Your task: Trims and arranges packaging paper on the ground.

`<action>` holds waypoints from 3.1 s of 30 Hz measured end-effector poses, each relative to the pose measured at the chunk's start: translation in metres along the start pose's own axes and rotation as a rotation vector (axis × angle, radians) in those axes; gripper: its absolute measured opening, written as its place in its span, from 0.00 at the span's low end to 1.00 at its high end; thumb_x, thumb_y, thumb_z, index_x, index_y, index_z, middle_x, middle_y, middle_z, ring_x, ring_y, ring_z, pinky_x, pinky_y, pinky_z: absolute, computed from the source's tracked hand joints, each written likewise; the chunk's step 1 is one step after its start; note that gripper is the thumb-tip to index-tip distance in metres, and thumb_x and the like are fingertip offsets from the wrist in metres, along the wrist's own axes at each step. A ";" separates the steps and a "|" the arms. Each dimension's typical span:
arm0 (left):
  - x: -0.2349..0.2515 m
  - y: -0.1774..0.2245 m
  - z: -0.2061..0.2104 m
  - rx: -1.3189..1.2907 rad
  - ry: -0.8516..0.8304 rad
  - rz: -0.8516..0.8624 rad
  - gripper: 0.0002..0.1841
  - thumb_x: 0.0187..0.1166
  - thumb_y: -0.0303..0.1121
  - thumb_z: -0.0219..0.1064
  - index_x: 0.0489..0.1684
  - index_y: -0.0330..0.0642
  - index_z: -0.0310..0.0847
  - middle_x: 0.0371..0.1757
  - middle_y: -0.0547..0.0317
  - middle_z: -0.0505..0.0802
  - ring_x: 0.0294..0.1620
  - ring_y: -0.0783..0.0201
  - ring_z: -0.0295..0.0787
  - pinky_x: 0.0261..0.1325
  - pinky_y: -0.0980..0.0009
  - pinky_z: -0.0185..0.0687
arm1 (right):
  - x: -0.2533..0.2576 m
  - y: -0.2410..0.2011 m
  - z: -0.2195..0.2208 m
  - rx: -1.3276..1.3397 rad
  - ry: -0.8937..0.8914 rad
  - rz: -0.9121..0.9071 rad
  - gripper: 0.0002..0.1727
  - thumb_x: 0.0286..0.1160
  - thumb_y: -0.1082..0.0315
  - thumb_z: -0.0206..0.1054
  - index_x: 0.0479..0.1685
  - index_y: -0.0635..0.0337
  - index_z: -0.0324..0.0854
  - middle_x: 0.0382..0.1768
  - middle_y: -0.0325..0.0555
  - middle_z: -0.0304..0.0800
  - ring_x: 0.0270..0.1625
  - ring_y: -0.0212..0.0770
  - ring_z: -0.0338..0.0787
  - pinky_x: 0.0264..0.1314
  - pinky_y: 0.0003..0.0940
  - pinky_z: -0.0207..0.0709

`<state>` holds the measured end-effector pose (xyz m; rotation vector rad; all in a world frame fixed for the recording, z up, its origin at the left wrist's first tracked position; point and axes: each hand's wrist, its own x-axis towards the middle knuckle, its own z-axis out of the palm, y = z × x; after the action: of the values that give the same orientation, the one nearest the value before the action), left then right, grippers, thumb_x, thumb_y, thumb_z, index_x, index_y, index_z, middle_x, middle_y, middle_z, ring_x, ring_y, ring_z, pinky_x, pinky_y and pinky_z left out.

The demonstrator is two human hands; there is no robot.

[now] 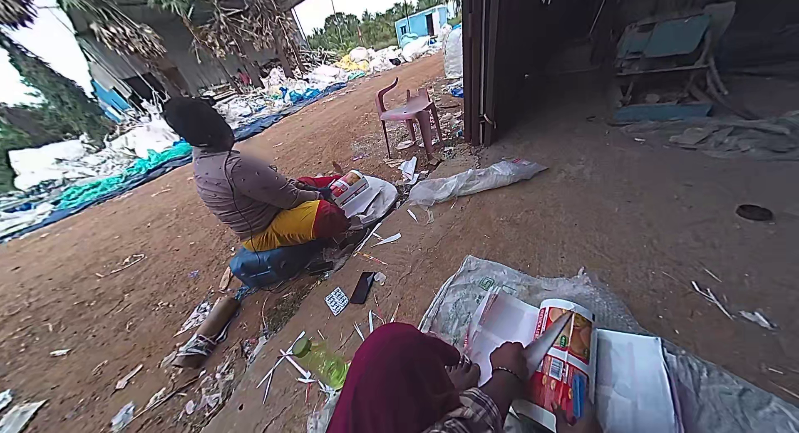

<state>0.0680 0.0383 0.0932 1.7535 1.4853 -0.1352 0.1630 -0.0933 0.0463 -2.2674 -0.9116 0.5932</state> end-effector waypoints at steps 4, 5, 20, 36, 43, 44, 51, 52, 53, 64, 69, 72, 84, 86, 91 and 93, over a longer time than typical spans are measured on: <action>0.018 -0.019 0.013 -0.106 -0.038 0.067 0.19 0.88 0.38 0.59 0.70 0.39 0.82 0.66 0.39 0.90 0.70 0.42 0.87 0.73 0.38 0.77 | 0.001 -0.005 -0.010 -0.016 -0.023 0.064 0.37 0.84 0.66 0.66 0.90 0.70 0.58 0.76 0.74 0.78 0.77 0.69 0.80 0.81 0.63 0.69; 0.021 -0.021 0.017 -0.135 -0.041 0.091 0.18 0.88 0.37 0.60 0.67 0.36 0.83 0.64 0.38 0.91 0.69 0.42 0.87 0.73 0.39 0.77 | 0.005 -0.007 -0.015 -0.019 -0.034 0.086 0.36 0.87 0.66 0.62 0.91 0.69 0.56 0.77 0.72 0.77 0.78 0.66 0.80 0.83 0.59 0.69; 0.063 -0.046 0.036 -0.457 -0.056 0.124 0.10 0.81 0.32 0.69 0.37 0.31 0.86 0.38 0.42 0.90 0.44 0.49 0.86 0.57 0.45 0.78 | 0.175 -0.051 -0.007 -0.092 -0.109 0.088 0.37 0.91 0.67 0.53 0.98 0.46 0.46 0.66 0.70 0.86 0.66 0.70 0.88 0.68 0.68 0.75; 0.058 -0.047 0.040 -0.515 -0.066 0.182 0.08 0.79 0.28 0.69 0.32 0.32 0.81 0.30 0.49 0.84 0.35 0.55 0.79 0.46 0.50 0.75 | 0.182 -0.091 -0.044 -0.227 -0.311 0.060 0.32 0.78 0.71 0.64 0.85 0.62 0.70 0.69 0.71 0.84 0.73 0.71 0.83 0.72 0.74 0.71; 0.052 -0.055 0.030 -0.471 -0.009 0.126 0.12 0.83 0.33 0.70 0.49 0.30 0.87 0.48 0.38 0.93 0.52 0.47 0.90 0.65 0.44 0.80 | 0.147 -0.067 -0.048 -0.173 -0.254 0.035 0.37 0.85 0.70 0.58 0.96 0.53 0.54 0.66 0.72 0.86 0.68 0.72 0.87 0.68 0.72 0.74; 0.053 -0.056 0.029 -0.442 0.011 0.106 0.12 0.84 0.34 0.69 0.48 0.30 0.88 0.49 0.37 0.93 0.54 0.45 0.90 0.66 0.42 0.79 | 0.136 -0.060 -0.042 -0.159 -0.206 0.037 0.40 0.86 0.69 0.58 0.98 0.51 0.47 0.64 0.73 0.87 0.64 0.73 0.88 0.65 0.71 0.76; 0.055 -0.058 0.025 -0.284 0.089 0.000 0.14 0.85 0.38 0.67 0.46 0.33 0.88 0.47 0.38 0.93 0.53 0.42 0.90 0.64 0.38 0.78 | 0.102 -0.020 0.005 -0.091 0.008 0.093 0.52 0.78 0.54 0.74 0.98 0.49 0.44 0.69 0.69 0.83 0.60 0.69 0.89 0.57 0.68 0.80; 0.055 -0.059 0.025 -0.270 0.090 -0.004 0.14 0.86 0.39 0.67 0.47 0.34 0.88 0.47 0.38 0.93 0.53 0.42 0.90 0.63 0.38 0.78 | 0.105 -0.020 0.006 -0.111 0.019 0.118 0.52 0.78 0.54 0.74 0.98 0.47 0.44 0.70 0.67 0.83 0.61 0.67 0.90 0.57 0.68 0.81; 0.055 -0.058 0.026 -0.258 0.093 -0.007 0.14 0.86 0.39 0.67 0.47 0.35 0.88 0.47 0.38 0.93 0.53 0.42 0.90 0.63 0.38 0.79 | 0.105 -0.020 0.007 -0.136 0.031 0.136 0.51 0.78 0.53 0.74 0.98 0.46 0.44 0.70 0.66 0.83 0.59 0.66 0.91 0.55 0.68 0.82; 0.058 -0.064 0.028 -0.351 0.065 0.099 0.14 0.86 0.38 0.65 0.48 0.33 0.87 0.45 0.43 0.93 0.47 0.51 0.90 0.61 0.49 0.82 | 0.167 -0.055 -0.004 -0.120 -0.094 0.008 0.35 0.92 0.68 0.51 0.98 0.45 0.50 0.73 0.67 0.83 0.67 0.72 0.87 0.66 0.71 0.75; 0.064 -0.067 0.032 -0.379 0.081 0.149 0.14 0.85 0.37 0.65 0.47 0.32 0.87 0.43 0.43 0.93 0.46 0.52 0.90 0.59 0.50 0.82 | 0.179 -0.072 -0.004 -0.199 -0.111 0.084 0.36 0.89 0.71 0.50 0.98 0.44 0.50 0.73 0.65 0.83 0.64 0.70 0.89 0.62 0.69 0.78; 0.062 -0.068 0.034 -0.415 0.078 0.148 0.14 0.85 0.36 0.65 0.48 0.32 0.87 0.46 0.42 0.94 0.49 0.52 0.91 0.62 0.50 0.82 | 0.173 -0.085 0.002 -0.299 -0.116 0.101 0.38 0.88 0.73 0.50 0.98 0.50 0.44 0.82 0.66 0.72 0.61 0.69 0.90 0.60 0.66 0.82; 0.057 -0.064 0.030 -0.390 0.074 0.206 0.14 0.86 0.36 0.63 0.48 0.31 0.87 0.47 0.41 0.94 0.52 0.50 0.91 0.64 0.49 0.81 | 0.186 -0.107 -0.023 -0.319 -0.223 0.177 0.42 0.78 0.72 0.61 0.97 0.51 0.52 0.67 0.71 0.86 0.68 0.71 0.86 0.65 0.70 0.77; 0.052 -0.063 0.027 -0.348 0.082 0.191 0.14 0.87 0.36 0.63 0.48 0.31 0.87 0.47 0.41 0.93 0.52 0.49 0.91 0.64 0.48 0.81 | 0.191 -0.115 -0.036 -0.358 -0.317 0.159 0.35 0.81 0.69 0.62 0.91 0.59 0.61 0.69 0.72 0.83 0.72 0.71 0.84 0.70 0.71 0.75; 0.043 -0.111 0.030 -0.516 0.238 -0.084 0.16 0.88 0.34 0.62 0.61 0.28 0.85 0.59 0.34 0.91 0.65 0.46 0.88 0.75 0.47 0.75 | 0.185 -0.098 -0.054 -0.223 -0.343 0.075 0.33 0.78 0.75 0.60 0.88 0.62 0.67 0.64 0.70 0.86 0.62 0.66 0.88 0.64 0.67 0.77; 0.049 -0.114 0.026 -0.409 0.215 -0.133 0.19 0.90 0.35 0.59 0.69 0.31 0.82 0.66 0.36 0.90 0.72 0.46 0.86 0.79 0.47 0.73 | 0.165 -0.080 -0.046 -0.089 -0.174 0.064 0.38 0.85 0.72 0.58 0.97 0.50 0.52 0.69 0.70 0.85 0.69 0.70 0.86 0.71 0.69 0.74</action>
<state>-0.0051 0.0567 -0.0082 1.3717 1.6475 0.2803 0.2634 0.0550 0.1052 -2.3601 -0.9689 0.8032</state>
